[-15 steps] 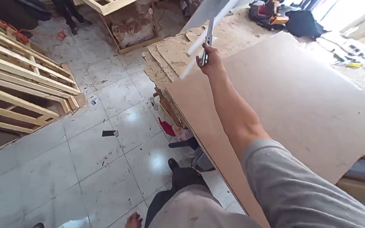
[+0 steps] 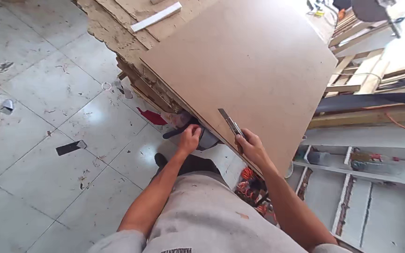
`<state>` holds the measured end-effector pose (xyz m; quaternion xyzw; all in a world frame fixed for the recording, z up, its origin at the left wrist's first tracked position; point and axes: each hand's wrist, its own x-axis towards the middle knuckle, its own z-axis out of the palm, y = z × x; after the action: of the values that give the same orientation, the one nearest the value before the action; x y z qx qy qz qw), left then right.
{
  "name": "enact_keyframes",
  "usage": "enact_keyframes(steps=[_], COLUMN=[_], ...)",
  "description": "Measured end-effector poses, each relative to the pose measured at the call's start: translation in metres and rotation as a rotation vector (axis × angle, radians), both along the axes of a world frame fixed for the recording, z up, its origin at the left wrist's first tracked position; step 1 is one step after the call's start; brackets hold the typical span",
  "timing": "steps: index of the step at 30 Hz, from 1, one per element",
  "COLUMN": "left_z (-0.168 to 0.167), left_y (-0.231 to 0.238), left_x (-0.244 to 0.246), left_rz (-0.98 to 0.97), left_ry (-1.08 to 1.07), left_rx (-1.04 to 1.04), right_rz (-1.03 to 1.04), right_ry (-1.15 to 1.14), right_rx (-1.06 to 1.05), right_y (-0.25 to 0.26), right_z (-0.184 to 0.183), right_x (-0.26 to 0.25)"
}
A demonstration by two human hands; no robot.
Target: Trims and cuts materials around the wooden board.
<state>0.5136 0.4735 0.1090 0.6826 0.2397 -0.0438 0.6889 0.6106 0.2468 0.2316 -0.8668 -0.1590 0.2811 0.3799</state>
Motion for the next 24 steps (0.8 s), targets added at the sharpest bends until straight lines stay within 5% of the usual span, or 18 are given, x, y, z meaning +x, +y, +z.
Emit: enact_keyframes(steps=[7,17,24], left_z=[0.009,0.014,0.0], left_y=[-0.02,-0.029,-0.033], left_x=[0.026,0.031,0.033], left_rz=[0.156,0.212,0.334], left_ry=[0.089,0.036,-0.059], left_rx=[0.146,0.312,0.228], right_rz=[0.296,0.426,0.439], right_ry=[-0.597,-0.673,-0.745], right_rx=[-0.388,-0.58,-0.594], right_y=[0.001,0.041,0.046], right_z=[-0.001,-0.008,-0.005], right_x=[-0.021,-0.012,-0.015])
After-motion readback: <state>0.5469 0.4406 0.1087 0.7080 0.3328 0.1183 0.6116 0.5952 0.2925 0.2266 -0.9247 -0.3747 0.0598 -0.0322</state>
